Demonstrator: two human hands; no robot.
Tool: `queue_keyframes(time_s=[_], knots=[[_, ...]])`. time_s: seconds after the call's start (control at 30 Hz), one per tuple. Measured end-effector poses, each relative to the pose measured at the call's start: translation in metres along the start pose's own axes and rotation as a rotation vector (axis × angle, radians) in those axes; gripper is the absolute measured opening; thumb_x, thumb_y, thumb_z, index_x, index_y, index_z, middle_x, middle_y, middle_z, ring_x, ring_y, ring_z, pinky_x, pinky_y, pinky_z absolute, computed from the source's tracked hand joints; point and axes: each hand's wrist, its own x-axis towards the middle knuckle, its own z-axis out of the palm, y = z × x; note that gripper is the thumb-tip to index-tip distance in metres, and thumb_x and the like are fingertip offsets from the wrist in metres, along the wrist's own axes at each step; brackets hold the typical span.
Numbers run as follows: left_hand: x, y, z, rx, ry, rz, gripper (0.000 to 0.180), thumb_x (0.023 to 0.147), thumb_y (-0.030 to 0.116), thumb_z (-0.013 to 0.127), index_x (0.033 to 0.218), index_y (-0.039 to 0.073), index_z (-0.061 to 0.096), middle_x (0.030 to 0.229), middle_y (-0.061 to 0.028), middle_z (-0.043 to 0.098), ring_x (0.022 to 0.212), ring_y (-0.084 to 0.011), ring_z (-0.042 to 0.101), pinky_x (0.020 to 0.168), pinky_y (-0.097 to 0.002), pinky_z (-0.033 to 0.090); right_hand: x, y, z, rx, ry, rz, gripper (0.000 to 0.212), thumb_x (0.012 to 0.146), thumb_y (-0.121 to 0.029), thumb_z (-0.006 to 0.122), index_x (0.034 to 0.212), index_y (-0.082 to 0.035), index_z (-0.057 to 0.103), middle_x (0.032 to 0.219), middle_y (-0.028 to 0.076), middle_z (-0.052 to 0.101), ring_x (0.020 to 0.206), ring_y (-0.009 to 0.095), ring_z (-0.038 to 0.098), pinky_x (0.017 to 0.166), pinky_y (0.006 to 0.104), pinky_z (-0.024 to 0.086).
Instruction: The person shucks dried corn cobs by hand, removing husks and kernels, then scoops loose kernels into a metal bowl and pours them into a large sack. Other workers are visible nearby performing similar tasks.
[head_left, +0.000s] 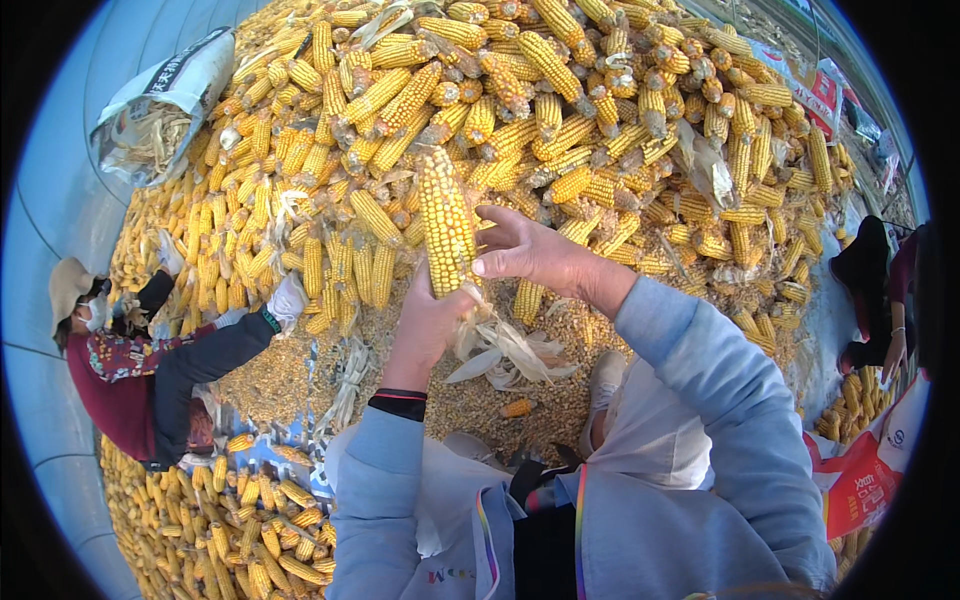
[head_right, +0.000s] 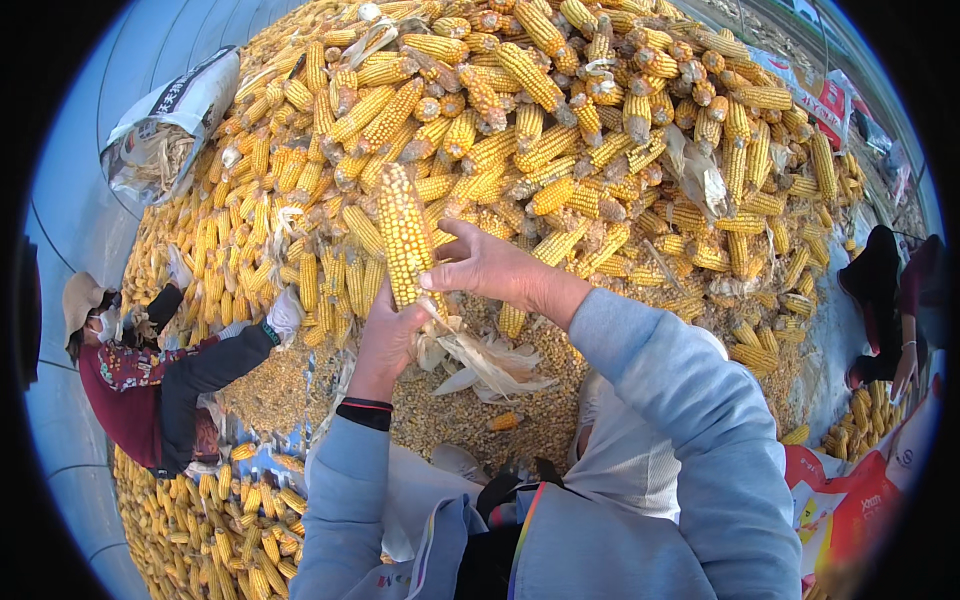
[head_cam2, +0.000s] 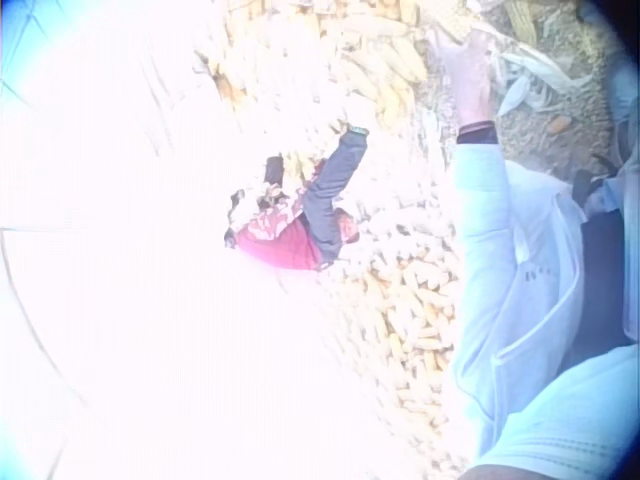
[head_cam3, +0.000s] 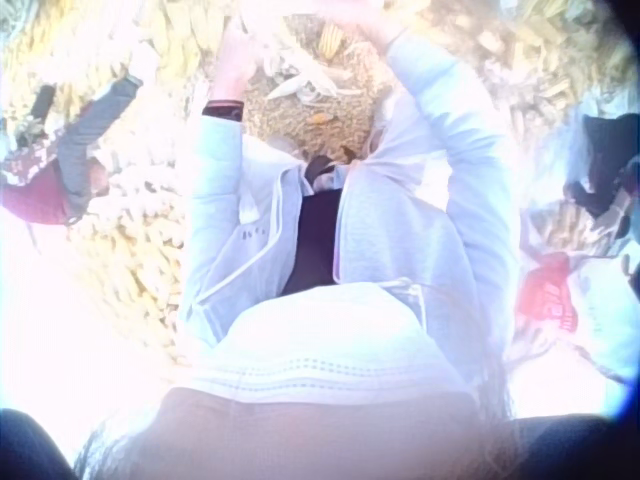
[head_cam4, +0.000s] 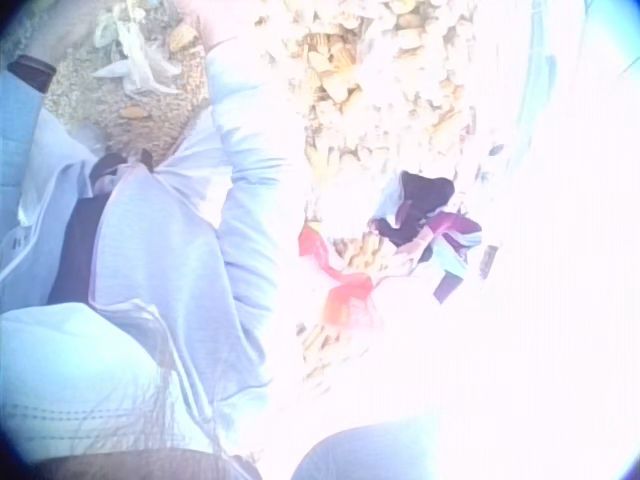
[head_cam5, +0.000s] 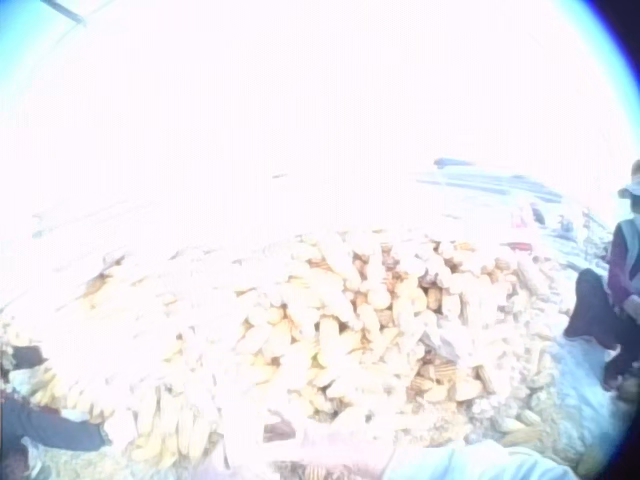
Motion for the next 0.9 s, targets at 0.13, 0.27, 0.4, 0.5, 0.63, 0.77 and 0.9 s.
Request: queue_keyframes(time_s=[0.13, 0.27, 0.4, 0.5, 0.63, 0.77, 0.9], knots=[[-0.003, -0.010, 0.032, 0.132, -0.118, 0.052, 0.065, 0.076, 0.008, 0.069, 0.134, 0.002, 0.040, 0.109, -0.0035, 0.057, 0.096, -0.0115, 0.057, 0.081, -0.0262, 0.048, 0.013, 0.005, 0.016, 0.427, 0.247, 0.069, 0.058, 0.074, -0.008, 0.077, 0.121, 0.004, 0.046, 0.100, 0.011, 0.063, 0.092, 0.019, 0.062, 0.084, 0.0320, 0.053], [-0.004, -0.020, 0.037, -0.243, -0.119, -0.076, 0.075, 0.078, 0.004, 0.070, 0.143, 0.005, 0.032, 0.124, -0.0073, 0.053, 0.109, -0.0191, 0.058, 0.091, -0.0345, 0.052, 0.014, 0.001, 0.022, 0.205, 0.466, -0.055, 0.051, 0.072, -0.019, 0.076, 0.112, 0.003, 0.055, 0.095, 0.010, 0.064, 0.086, 0.018, 0.062, 0.081, 0.0310, 0.052], [-0.003, -0.025, 0.026, -0.401, -0.093, -0.170, 0.069, 0.077, -0.005, 0.061, 0.140, 0.005, 0.035, 0.122, -0.0081, 0.054, 0.107, -0.0206, 0.060, 0.090, -0.0356, 0.053, 0.017, -0.002, 0.024, 0.187, 0.467, -0.165, 0.052, 0.072, -0.025, 0.076, 0.111, 0.002, 0.056, 0.093, 0.009, 0.063, 0.086, 0.016, 0.061, 0.082, 0.0306, 0.051], [-0.004, -0.024, 0.022, -0.357, -0.120, -0.212, 0.079, 0.071, 0.000, 0.074, 0.140, 0.005, 0.035, 0.120, -0.0056, 0.055, 0.106, -0.0190, 0.059, 0.090, -0.0337, 0.052, 0.019, -0.002, 0.026, 0.184, 0.409, -0.205, 0.052, 0.072, -0.025, 0.077, 0.111, 0.002, 0.056, 0.092, 0.009, 0.063, 0.086, 0.016, 0.060, 0.083, 0.0305, 0.051], [-0.010, -0.020, 0.027, -0.303, -0.147, -0.218, 0.063, 0.072, -0.001, 0.073, 0.129, 0.003, 0.045, 0.111, -0.0027, 0.057, 0.097, -0.0149, 0.060, 0.084, -0.0294, 0.052, 0.018, -0.010, 0.024, -0.012, 0.329, -0.223, 0.055, 0.074, -0.022, 0.076, 0.116, 0.003, 0.053, 0.095, 0.008, 0.062, 0.087, 0.014, 0.060, 0.081, 0.0304, 0.051], [-0.018, -0.023, 0.037, -0.151, -0.137, -0.328, 0.032, 0.075, 0.000, 0.070, 0.105, 0.003, 0.058, 0.091, 0.0005, 0.061, 0.078, -0.0102, 0.060, 0.070, -0.0247, 0.051, 0.027, -0.029, 0.005, 0.338, 0.259, -0.121, 0.069, 0.074, -0.022, 0.078, 0.126, 0.008, 0.044, 0.098, 0.012, 0.061, 0.093, 0.019, 0.062, 0.082, 0.0327, 0.053], [-0.015, -0.027, 0.029, 0.550, -0.113, 0.065, 0.051, 0.071, 0.012, 0.077, 0.116, 0.002, 0.054, 0.099, -0.0076, 0.064, 0.087, -0.0166, 0.064, 0.077, -0.0313, 0.052, 0.023, -0.036, -0.035, 0.399, 0.064, -0.071, 0.039, 0.083, -0.013, 0.071, 0.116, 0.001, 0.056, 0.100, 0.011, 0.063, 0.092, 0.018, 0.064, 0.073, 0.0323, 0.060]])
